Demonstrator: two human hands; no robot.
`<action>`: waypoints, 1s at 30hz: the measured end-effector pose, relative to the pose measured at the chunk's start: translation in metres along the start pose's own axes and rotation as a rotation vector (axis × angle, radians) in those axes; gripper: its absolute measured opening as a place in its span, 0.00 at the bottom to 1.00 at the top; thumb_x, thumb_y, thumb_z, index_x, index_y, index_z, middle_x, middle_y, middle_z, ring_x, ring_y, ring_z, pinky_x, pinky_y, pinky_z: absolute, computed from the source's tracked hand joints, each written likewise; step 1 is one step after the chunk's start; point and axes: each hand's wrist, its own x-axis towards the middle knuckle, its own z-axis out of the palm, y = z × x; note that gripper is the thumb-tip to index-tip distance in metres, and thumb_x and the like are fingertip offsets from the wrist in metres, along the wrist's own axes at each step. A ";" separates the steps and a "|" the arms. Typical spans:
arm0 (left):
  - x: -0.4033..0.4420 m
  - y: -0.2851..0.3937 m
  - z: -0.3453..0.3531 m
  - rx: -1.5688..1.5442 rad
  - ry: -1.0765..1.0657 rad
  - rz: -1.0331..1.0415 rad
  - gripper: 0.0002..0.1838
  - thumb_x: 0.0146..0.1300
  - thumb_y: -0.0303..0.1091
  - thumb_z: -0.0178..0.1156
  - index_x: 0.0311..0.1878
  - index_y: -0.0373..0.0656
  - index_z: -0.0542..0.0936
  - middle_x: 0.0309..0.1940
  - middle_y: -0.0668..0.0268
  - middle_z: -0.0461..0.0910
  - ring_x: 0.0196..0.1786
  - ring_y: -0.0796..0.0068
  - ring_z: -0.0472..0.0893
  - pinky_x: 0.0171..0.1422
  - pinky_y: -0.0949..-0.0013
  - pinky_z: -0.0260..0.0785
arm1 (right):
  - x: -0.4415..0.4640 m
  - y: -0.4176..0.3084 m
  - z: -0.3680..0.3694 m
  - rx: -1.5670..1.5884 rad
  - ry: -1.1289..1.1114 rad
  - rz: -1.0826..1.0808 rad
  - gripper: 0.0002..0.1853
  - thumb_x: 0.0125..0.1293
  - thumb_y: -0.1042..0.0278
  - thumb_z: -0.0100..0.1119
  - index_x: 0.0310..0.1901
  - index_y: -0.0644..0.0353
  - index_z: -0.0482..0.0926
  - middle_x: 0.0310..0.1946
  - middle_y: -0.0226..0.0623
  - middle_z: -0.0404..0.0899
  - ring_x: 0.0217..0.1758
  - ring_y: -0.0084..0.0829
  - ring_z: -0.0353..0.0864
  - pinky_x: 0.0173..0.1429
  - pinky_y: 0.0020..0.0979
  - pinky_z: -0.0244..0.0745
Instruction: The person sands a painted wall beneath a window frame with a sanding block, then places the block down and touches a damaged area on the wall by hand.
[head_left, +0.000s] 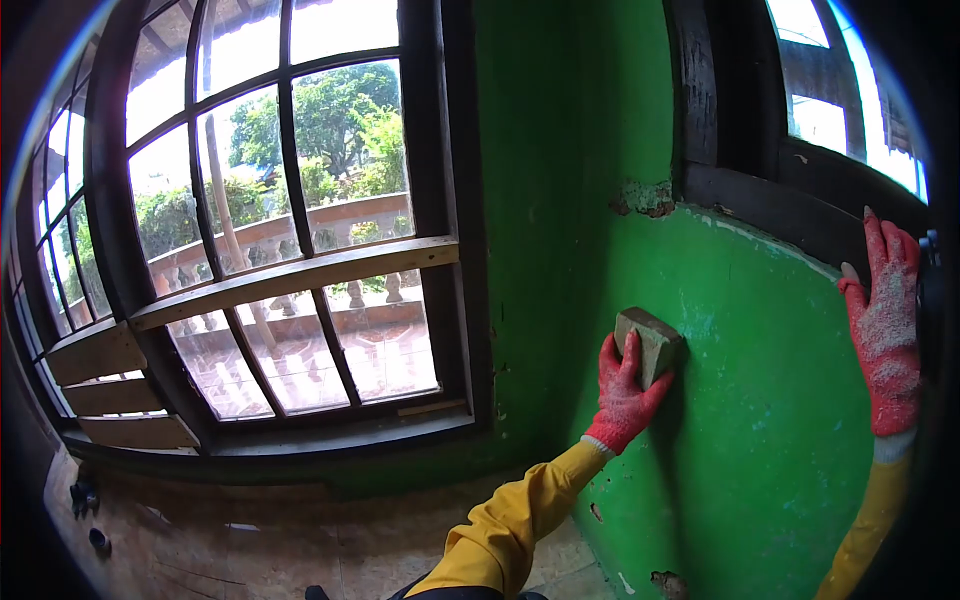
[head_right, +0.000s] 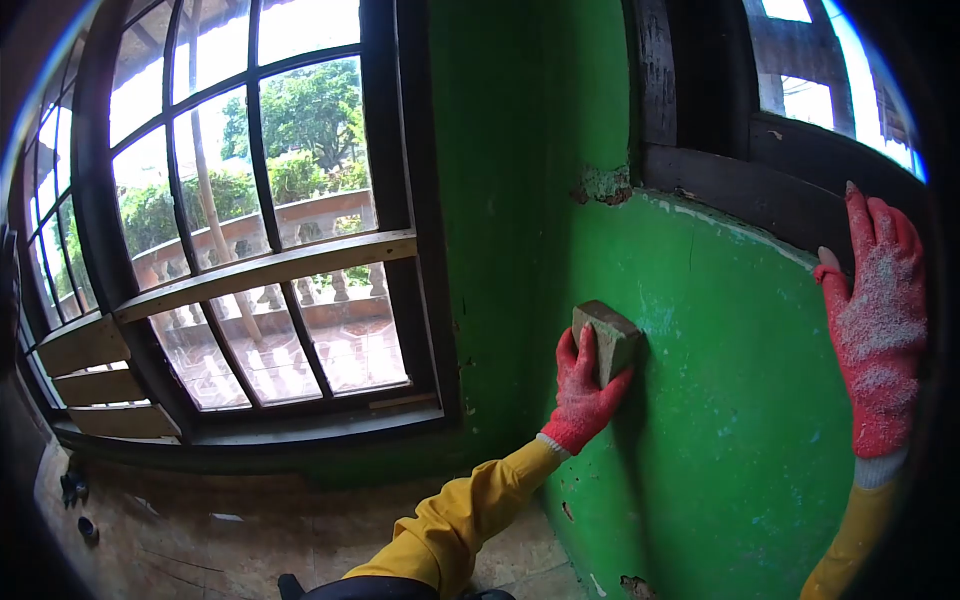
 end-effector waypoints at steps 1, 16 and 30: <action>-0.037 -0.019 0.002 0.048 -0.055 -0.133 0.52 0.57 0.45 0.72 0.79 0.41 0.54 0.73 0.41 0.51 0.75 0.38 0.59 0.77 0.49 0.58 | 0.001 0.001 -0.002 -0.030 -0.007 -0.003 0.37 0.66 0.60 0.67 0.75 0.52 0.64 0.66 0.41 0.69 0.73 0.42 0.64 0.76 0.41 0.64; 0.036 0.031 -0.005 0.004 -0.012 0.146 0.50 0.54 0.45 0.73 0.77 0.42 0.59 0.74 0.39 0.51 0.73 0.35 0.59 0.75 0.46 0.59 | -0.001 -0.011 -0.013 -0.082 -0.025 0.014 0.38 0.65 0.59 0.66 0.75 0.54 0.64 0.67 0.41 0.68 0.73 0.43 0.63 0.78 0.42 0.61; 0.040 0.058 -0.013 0.064 -0.075 -0.074 0.47 0.61 0.49 0.68 0.78 0.41 0.58 0.73 0.38 0.52 0.74 0.35 0.58 0.77 0.48 0.55 | 0.003 -0.015 -0.011 -0.005 -0.017 0.040 0.37 0.65 0.61 0.65 0.74 0.59 0.63 0.65 0.43 0.67 0.72 0.46 0.63 0.78 0.45 0.60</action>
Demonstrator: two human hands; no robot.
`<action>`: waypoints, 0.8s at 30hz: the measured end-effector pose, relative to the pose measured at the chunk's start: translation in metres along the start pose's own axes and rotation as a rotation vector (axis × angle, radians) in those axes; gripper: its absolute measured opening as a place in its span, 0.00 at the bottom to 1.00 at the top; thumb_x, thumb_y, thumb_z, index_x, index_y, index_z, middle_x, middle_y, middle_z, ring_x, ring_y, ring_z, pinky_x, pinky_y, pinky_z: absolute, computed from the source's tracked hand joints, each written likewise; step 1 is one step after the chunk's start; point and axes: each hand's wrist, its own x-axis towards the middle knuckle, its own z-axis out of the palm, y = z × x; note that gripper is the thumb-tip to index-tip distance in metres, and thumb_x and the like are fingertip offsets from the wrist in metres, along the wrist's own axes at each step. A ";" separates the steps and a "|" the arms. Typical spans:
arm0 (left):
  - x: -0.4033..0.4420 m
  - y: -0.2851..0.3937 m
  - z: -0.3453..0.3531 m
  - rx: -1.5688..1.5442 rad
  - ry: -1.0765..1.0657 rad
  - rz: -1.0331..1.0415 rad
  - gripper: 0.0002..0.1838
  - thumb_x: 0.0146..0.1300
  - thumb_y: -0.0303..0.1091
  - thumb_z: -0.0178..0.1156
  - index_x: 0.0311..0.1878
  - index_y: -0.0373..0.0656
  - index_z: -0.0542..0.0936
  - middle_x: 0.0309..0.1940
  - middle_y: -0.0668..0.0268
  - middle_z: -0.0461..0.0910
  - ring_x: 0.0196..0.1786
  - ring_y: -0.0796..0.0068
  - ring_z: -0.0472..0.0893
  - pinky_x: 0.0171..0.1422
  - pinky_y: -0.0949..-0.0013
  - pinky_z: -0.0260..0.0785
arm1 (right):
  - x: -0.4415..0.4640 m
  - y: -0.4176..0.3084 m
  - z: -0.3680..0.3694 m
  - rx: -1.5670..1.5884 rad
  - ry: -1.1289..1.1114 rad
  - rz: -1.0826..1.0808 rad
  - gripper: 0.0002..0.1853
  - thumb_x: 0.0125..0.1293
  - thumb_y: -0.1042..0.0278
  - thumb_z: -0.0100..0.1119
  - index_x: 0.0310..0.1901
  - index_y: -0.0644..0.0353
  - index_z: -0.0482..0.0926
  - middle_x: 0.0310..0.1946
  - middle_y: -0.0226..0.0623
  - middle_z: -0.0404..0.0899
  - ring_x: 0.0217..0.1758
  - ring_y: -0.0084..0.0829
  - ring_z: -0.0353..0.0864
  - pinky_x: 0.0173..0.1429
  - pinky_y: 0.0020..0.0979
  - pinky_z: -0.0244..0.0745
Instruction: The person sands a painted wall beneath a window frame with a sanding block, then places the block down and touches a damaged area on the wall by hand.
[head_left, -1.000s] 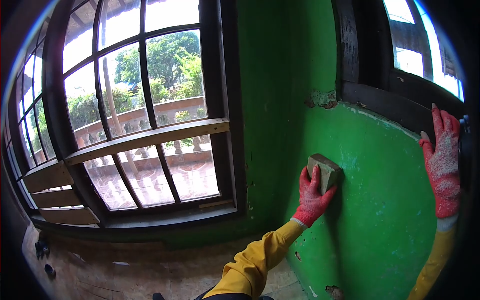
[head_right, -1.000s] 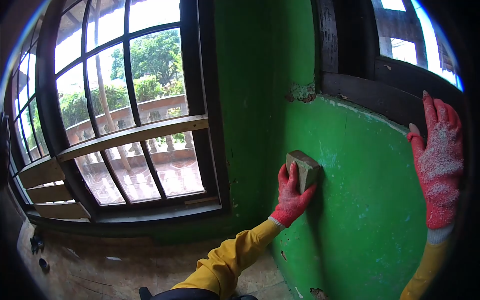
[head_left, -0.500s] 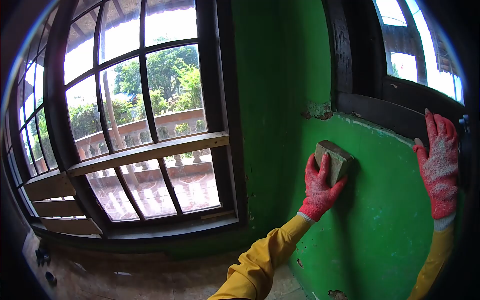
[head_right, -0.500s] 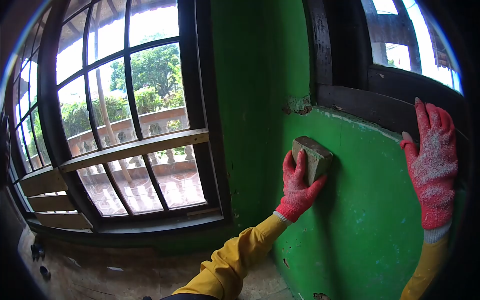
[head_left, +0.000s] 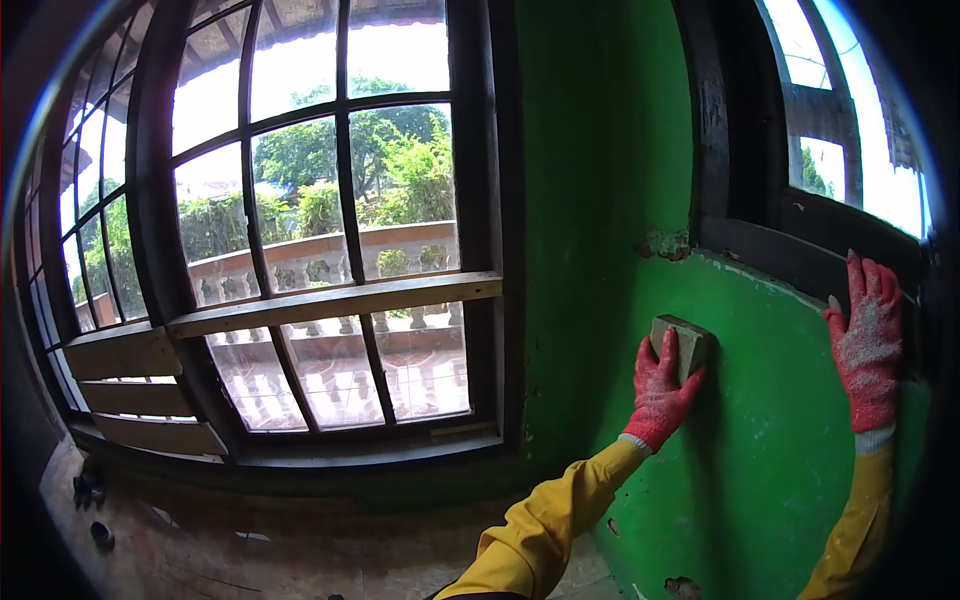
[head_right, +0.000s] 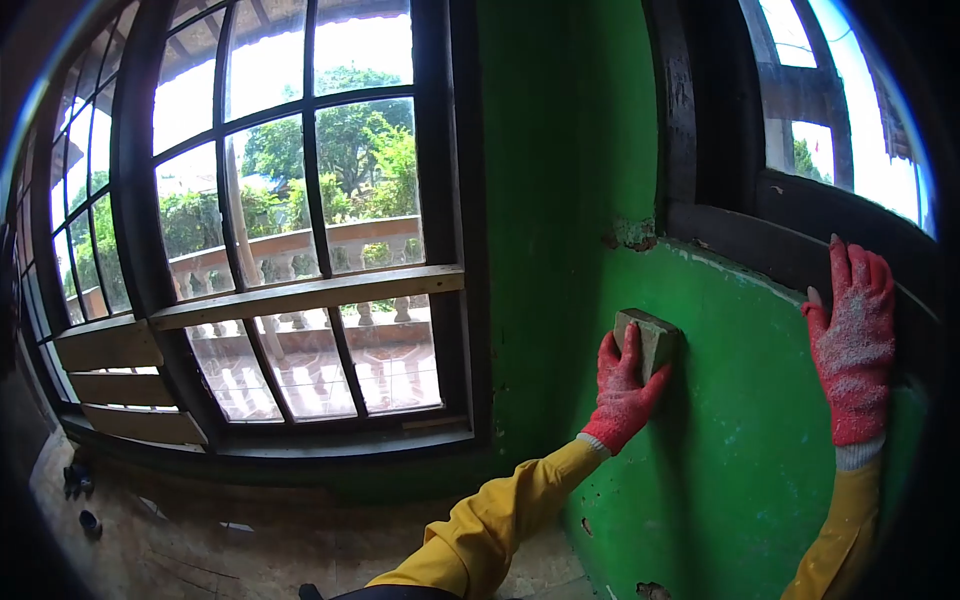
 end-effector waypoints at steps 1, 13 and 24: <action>0.004 0.005 0.000 0.010 0.015 0.033 0.47 0.60 0.50 0.68 0.78 0.41 0.58 0.74 0.37 0.51 0.74 0.34 0.57 0.77 0.47 0.55 | 0.000 -0.001 0.000 0.001 -0.013 0.013 0.37 0.65 0.61 0.65 0.74 0.59 0.63 0.65 0.43 0.67 0.72 0.46 0.63 0.78 0.45 0.60; -0.107 -0.026 0.004 -0.018 -0.179 -0.289 0.48 0.64 0.57 0.64 0.80 0.46 0.55 0.74 0.37 0.53 0.75 0.36 0.59 0.77 0.48 0.57 | 0.001 0.003 0.018 0.039 -0.028 0.041 0.37 0.63 0.62 0.64 0.72 0.62 0.64 0.64 0.44 0.67 0.71 0.46 0.63 0.78 0.45 0.58; -0.119 -0.013 0.003 0.010 -0.247 -0.010 0.46 0.61 0.57 0.66 0.78 0.48 0.60 0.74 0.37 0.53 0.72 0.33 0.61 0.76 0.46 0.58 | 0.003 0.002 0.003 0.070 -0.131 0.082 0.35 0.63 0.63 0.63 0.71 0.62 0.65 0.64 0.44 0.68 0.71 0.46 0.63 0.79 0.45 0.56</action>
